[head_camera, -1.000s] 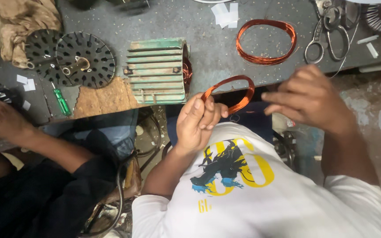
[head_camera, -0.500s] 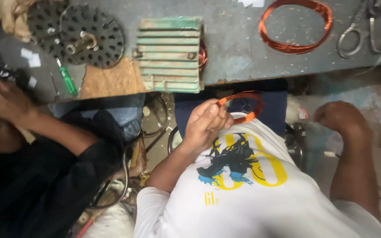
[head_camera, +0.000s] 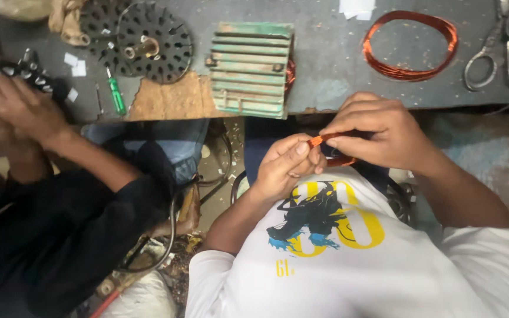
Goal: The person winds copper wire around a green laminated stator core, inserting the wire into slots and securing it with white tape. A coworker works on a separate stator component nearby.
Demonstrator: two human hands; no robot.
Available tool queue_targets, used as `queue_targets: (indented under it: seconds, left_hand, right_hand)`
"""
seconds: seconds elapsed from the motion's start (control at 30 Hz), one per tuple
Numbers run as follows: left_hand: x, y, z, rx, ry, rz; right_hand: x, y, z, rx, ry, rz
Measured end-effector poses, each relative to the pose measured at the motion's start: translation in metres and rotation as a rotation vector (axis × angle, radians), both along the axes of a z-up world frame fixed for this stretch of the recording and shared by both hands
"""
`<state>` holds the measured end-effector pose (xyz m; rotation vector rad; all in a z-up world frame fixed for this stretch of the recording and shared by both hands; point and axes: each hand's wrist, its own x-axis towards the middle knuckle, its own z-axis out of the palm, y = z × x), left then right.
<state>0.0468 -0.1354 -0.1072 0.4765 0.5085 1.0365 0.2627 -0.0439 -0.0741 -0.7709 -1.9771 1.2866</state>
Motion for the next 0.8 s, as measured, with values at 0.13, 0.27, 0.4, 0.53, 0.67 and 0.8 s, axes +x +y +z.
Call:
queue_targets:
  seconds: [0.13, 0.27, 0.4, 0.53, 0.67, 0.8]
  left_hand:
    - [-0.011, -0.001, 0.008, 0.009, -0.045, 0.045]
    - [-0.010, 0.004, 0.014, -0.010, -0.077, 0.076]
    - [-0.005, 0.011, 0.019, -0.052, -0.114, 0.152]
    - [-0.006, 0.015, 0.024, -0.046, -0.072, 0.196]
    - [-0.004, 0.016, 0.036, -0.032, -0.058, 0.168]
    - [-0.007, 0.017, 0.045, -0.064, -0.109, 0.178]
  right_hand:
    - [0.010, 0.000, -0.009, -0.031, 0.057, -0.018]
    - [0.023, 0.001, -0.015, -0.108, 0.088, -0.041]
    - [0.027, 0.000, -0.002, -0.076, -0.021, -0.163]
    - [0.018, -0.003, 0.018, 0.670, -0.204, -0.172]
    - [-0.001, 0.000, 0.026, 0.866, -0.322, 0.033]
    - [0.000, 0.019, 0.037, 0.931, -0.310, 0.196]
